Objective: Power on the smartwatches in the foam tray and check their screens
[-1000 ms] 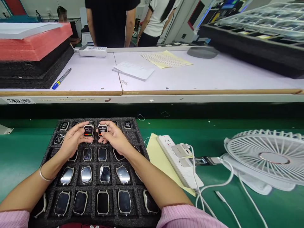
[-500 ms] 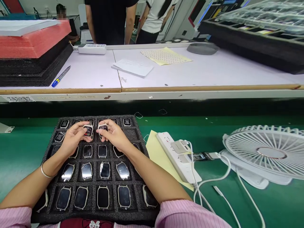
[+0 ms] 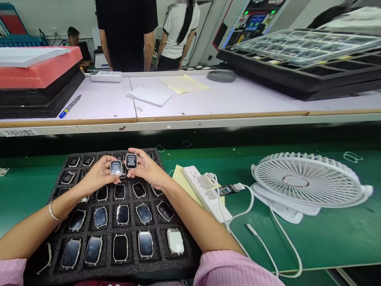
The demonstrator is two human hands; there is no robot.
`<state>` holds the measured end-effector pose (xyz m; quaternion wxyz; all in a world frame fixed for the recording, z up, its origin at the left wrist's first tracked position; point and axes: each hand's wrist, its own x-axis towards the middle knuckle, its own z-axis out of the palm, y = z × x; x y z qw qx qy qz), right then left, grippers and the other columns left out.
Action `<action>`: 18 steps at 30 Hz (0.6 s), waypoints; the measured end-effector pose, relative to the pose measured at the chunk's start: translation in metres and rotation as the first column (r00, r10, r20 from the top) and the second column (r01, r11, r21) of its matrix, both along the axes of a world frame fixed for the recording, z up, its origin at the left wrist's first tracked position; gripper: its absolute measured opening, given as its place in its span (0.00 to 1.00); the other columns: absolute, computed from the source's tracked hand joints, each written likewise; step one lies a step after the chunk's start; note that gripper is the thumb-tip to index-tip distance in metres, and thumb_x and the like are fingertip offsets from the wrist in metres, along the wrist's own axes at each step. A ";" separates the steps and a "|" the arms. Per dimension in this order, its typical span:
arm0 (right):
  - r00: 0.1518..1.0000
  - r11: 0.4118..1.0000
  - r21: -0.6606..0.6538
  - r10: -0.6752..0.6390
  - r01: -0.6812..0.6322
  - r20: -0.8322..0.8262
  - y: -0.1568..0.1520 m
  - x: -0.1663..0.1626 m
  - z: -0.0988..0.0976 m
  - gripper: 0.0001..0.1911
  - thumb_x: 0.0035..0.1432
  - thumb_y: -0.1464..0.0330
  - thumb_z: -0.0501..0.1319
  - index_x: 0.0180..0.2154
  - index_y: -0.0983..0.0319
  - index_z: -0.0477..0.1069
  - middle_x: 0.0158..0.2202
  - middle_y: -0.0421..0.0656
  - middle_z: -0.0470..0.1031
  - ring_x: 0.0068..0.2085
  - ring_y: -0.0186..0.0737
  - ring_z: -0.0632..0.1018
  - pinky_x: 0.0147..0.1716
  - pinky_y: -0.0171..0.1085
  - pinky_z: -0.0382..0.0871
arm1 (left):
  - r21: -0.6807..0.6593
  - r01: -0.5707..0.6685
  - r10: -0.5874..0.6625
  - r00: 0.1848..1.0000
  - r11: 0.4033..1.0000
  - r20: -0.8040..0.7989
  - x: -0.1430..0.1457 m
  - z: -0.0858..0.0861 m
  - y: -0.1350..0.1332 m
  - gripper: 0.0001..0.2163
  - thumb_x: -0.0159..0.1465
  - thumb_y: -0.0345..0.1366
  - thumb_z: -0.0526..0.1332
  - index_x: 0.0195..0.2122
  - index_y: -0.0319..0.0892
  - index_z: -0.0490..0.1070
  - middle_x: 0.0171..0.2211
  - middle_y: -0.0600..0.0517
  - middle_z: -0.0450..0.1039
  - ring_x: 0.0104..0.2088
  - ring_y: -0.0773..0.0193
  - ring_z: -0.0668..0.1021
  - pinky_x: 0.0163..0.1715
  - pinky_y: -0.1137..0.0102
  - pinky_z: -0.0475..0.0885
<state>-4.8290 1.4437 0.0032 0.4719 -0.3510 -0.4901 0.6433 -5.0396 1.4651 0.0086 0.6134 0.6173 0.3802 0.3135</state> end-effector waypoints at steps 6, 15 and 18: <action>0.811 0.969 0.235 -0.197 0.076 0.551 -0.008 0.057 -0.033 0.26 0.53 0.70 0.63 0.54 0.57 0.62 0.40 0.42 0.71 0.35 0.41 0.78 0.36 0.44 0.75 | 0.572 0.268 0.153 0.799 0.776 -0.582 0.042 -0.013 0.014 0.19 0.56 0.39 0.68 0.47 0.41 0.69 0.48 0.45 0.66 0.52 0.49 0.71 0.53 0.54 0.68; 0.397 0.899 0.422 -0.348 -0.116 0.849 0.008 0.083 -0.043 0.29 0.50 0.69 0.68 0.55 0.61 0.71 0.48 0.50 0.64 0.56 0.59 0.70 0.57 0.58 0.66 | 0.526 0.395 0.197 0.627 0.753 -0.753 0.064 -0.020 0.018 0.25 0.58 0.46 0.68 0.55 0.40 0.73 0.51 0.41 0.66 0.52 0.44 0.68 0.52 0.52 0.66; 0.373 0.901 0.419 -0.354 -0.110 0.858 -0.012 0.077 -0.025 0.36 0.54 0.65 0.68 0.63 0.58 0.63 0.55 0.52 0.62 0.60 0.61 0.67 0.59 0.60 0.63 | 0.604 0.401 0.257 0.645 0.688 -0.720 0.044 -0.012 0.014 0.30 0.59 0.52 0.66 0.59 0.43 0.70 0.52 0.42 0.68 0.51 0.46 0.68 0.51 0.54 0.65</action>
